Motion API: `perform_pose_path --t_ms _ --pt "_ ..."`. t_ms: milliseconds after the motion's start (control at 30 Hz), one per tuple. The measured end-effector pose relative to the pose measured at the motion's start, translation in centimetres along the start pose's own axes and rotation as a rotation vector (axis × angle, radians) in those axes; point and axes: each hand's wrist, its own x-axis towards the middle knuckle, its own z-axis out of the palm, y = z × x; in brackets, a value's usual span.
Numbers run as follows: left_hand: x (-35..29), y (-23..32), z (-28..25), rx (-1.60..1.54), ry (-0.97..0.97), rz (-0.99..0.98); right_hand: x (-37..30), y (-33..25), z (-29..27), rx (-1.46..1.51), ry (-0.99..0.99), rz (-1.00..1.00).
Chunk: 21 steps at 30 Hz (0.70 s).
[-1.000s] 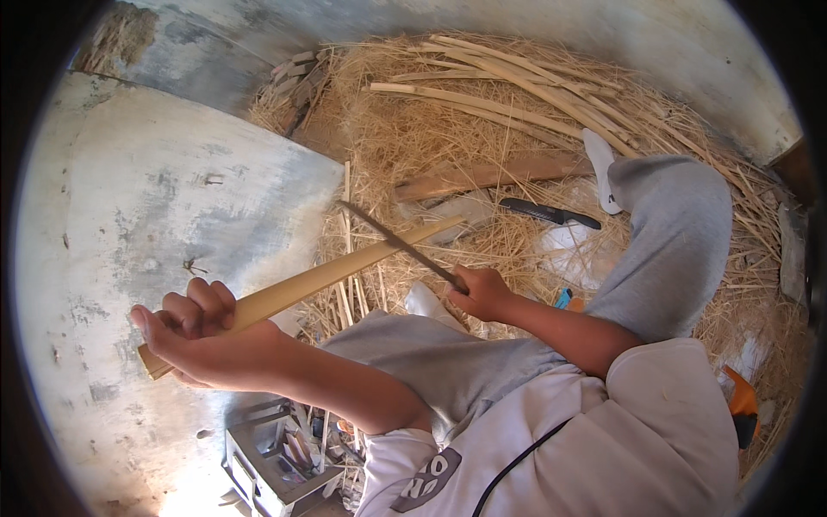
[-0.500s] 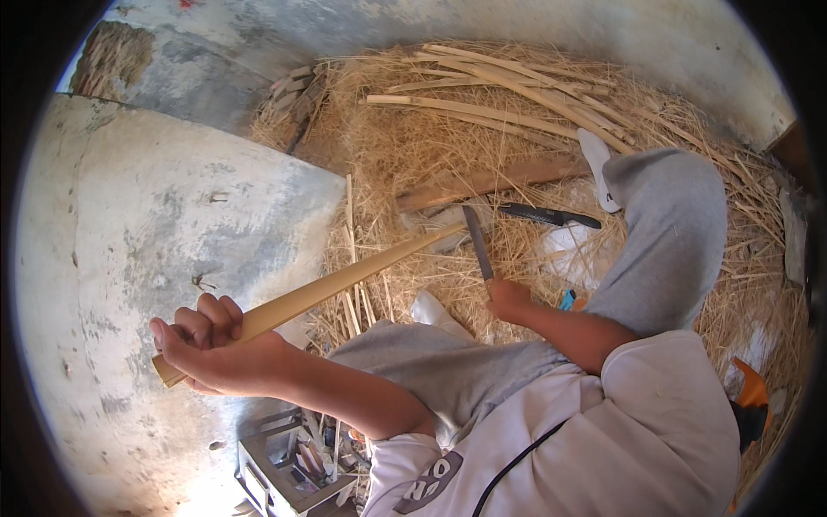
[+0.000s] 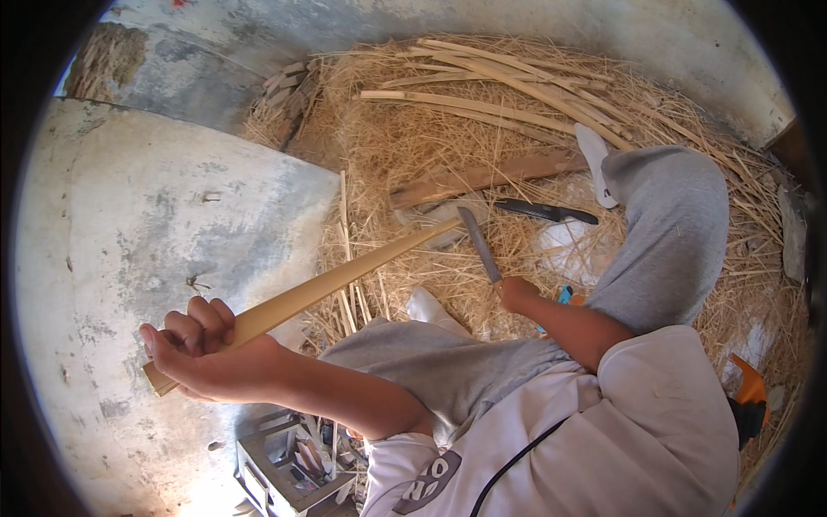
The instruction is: The person sits on a straw-covered floor and uses a knife to split a long bamboo stalk into thin strips. They hold the stalk with one hand and use the knife to carefully separate the fibers, creating multiple thin pieces.
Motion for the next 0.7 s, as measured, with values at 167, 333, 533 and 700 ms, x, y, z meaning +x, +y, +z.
perform_pose_path --t_ms 167,333,533,700 --pt "0.0 0.1 -0.2 0.020 -0.018 0.004 1.8 1.2 1.0 -0.015 -0.150 0.092" --pt "0.0 0.0 -0.3 -0.013 -0.042 -0.005 2.8 2.0 2.3 0.002 -0.046 0.037" --pt "0.0 0.1 -0.4 -0.032 -0.051 -0.006 2.7 2.6 2.3 -0.050 -0.083 0.016" --pt "0.0 0.0 0.0 0.037 -0.024 0.026 3.3 4.4 3.5 -0.021 0.019 -0.084"
